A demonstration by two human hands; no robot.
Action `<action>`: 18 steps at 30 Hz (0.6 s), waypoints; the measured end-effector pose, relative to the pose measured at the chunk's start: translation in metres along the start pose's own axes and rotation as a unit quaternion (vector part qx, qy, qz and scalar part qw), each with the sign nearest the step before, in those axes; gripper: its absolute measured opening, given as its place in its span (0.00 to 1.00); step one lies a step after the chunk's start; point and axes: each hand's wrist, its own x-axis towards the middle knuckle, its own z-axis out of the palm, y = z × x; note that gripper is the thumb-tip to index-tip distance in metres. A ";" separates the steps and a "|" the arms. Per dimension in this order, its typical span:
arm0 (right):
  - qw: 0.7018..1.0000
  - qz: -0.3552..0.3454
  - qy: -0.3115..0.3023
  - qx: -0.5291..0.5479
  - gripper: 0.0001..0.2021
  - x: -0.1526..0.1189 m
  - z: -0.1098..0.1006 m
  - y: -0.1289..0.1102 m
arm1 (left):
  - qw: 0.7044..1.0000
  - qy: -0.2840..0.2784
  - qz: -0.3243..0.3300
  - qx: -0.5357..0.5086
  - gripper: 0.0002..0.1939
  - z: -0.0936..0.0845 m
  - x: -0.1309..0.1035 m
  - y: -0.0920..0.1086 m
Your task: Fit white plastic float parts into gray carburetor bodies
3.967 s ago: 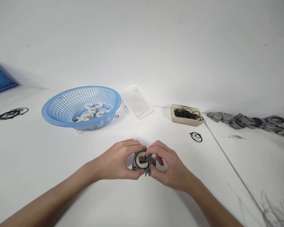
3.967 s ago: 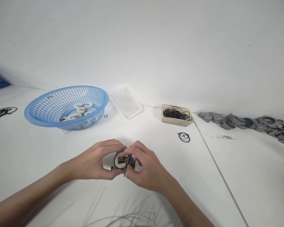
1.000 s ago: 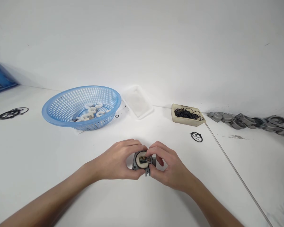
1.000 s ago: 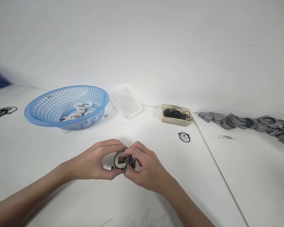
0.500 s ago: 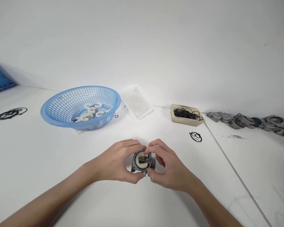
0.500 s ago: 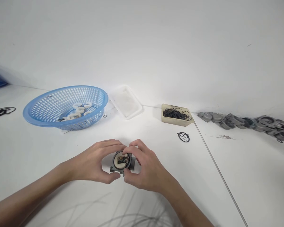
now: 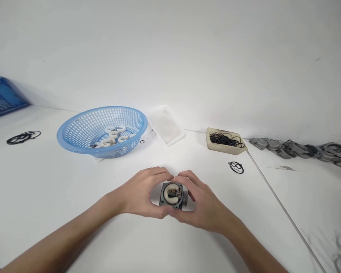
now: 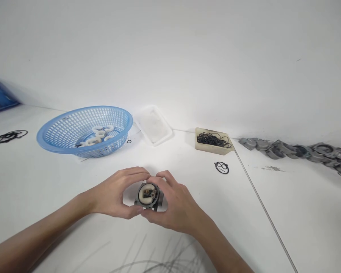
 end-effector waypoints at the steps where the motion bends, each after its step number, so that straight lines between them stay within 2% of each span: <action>1: 1.000 -0.001 0.000 0.000 0.28 0.000 0.000 0.000 | 1.000 0.000 0.000 0.002 0.22 0.000 0.000 0.000; 5: 0.999 -0.024 0.021 0.003 0.25 -0.001 -0.001 -0.002 | 1.000 0.000 0.001 0.008 0.19 0.000 0.000 0.000; 10: 0.994 -0.089 0.068 0.013 0.22 -0.003 -0.001 -0.001 | 1.000 0.003 -0.003 0.010 0.20 0.000 0.000 0.003; 14: 0.991 -0.095 0.089 0.006 0.20 -0.001 0.001 0.003 | 1.000 0.006 0.000 0.011 0.20 0.001 0.000 0.004; 18: 0.990 -0.104 0.096 0.003 0.20 0.000 0.001 0.004 | 1.000 0.005 -0.003 0.010 0.17 0.003 0.001 0.004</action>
